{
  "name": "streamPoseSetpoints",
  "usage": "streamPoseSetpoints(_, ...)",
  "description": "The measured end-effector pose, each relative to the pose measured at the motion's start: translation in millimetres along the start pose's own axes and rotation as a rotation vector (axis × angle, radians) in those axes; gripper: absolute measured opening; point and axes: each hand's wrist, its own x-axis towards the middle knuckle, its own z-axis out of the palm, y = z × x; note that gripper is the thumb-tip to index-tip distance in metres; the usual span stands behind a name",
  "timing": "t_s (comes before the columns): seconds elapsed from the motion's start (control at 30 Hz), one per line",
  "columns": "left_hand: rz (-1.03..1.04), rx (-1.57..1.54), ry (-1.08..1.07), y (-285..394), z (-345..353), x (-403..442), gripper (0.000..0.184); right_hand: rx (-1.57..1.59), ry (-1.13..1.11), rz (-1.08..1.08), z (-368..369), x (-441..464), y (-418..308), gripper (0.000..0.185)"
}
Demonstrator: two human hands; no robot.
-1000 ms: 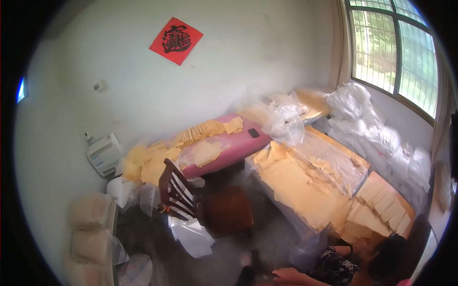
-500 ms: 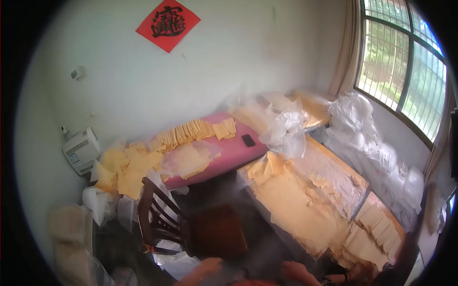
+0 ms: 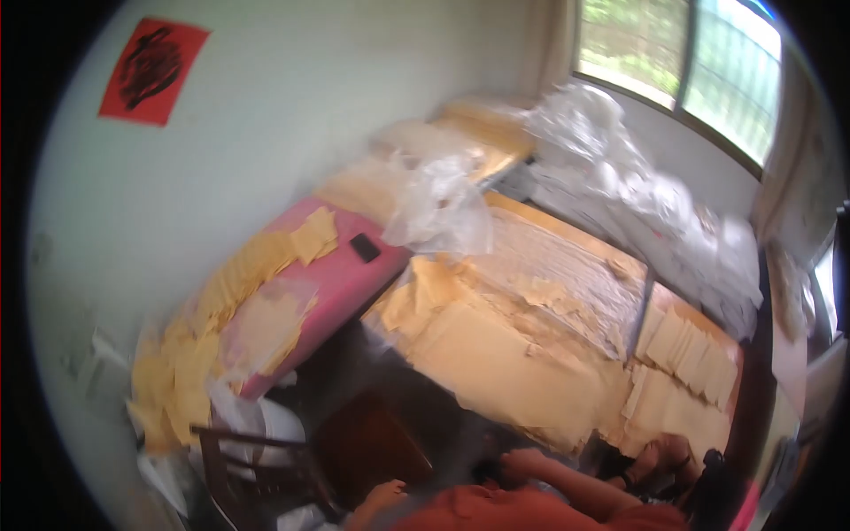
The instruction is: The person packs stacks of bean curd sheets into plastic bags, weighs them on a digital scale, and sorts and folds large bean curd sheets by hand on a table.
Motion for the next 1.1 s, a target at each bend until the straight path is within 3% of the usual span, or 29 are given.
streamPoseSetpoints(0.03,0.031,0.053,0.035,25,-13,6,0.046,-0.008,0.115,-0.014,-8,10,13,0.029)
streamPoseSetpoints(0.2,0.207,0.181,0.207,96,-58,91,0.039,0.241,0.141,0.066,-28,67,65,0.033)
streamPoseSetpoints(0.23,0.206,0.118,0.219,104,-64,112,0.039,0.378,0.167,0.099,-24,73,77,0.032)
streamPoseSetpoints(0.43,0.293,0.035,0.229,178,-72,230,0.040,0.410,0.148,0.273,-28,54,113,0.037)
streamPoseSetpoints(0.6,0.200,0.018,0.212,202,-48,338,0.043,0.546,0.149,0.380,15,62,150,0.043)
streamPoseSetpoints(0.67,0.022,0.070,0.390,203,-38,374,0.052,0.550,0.282,0.575,52,89,176,0.048)
streamPoseSetpoints(0.7,0.011,0.074,0.374,213,-36,386,0.052,0.558,0.264,0.581,53,99,185,0.048)
streamPoseSetpoints(0.77,-0.174,0.197,0.464,227,-31,395,0.057,0.372,0.531,0.812,56,118,195,0.059)
streamPoseSetpoints(0.8,-0.197,0.215,0.440,236,-31,392,0.057,0.392,0.497,0.815,63,124,191,0.059)
streamPoseSetpoints(0.87,-0.310,0.196,0.419,254,-38,393,0.059,0.394,0.634,0.907,66,144,185,0.072)
streamPoseSetpoints(0.9,-0.240,0.237,0.424,247,-37,395,0.043,0.414,0.624,0.909,64,153,178,0.072)
streamPoseSetpoints(0.93,-0.249,0.259,0.420,231,-33,401,0.043,0.409,0.627,0.958,58,158,166,0.077)
streamPoseSetpoints(0.97,-0.120,0.317,0.383,212,-30,411,0.035,0.405,0.632,1.011,52,164,154,0.081)
streamPoseSetpoints(1.0,0.014,0.371,0.338,210,-34,414,0.029,0.426,0.626,1.019,49,171,145,0.081)
streamPoseSetpoints(1.1,0.117,0.398,0.323,230,-63,412,0.022,0.403,0.681,1.046,40,182,134,0.080)
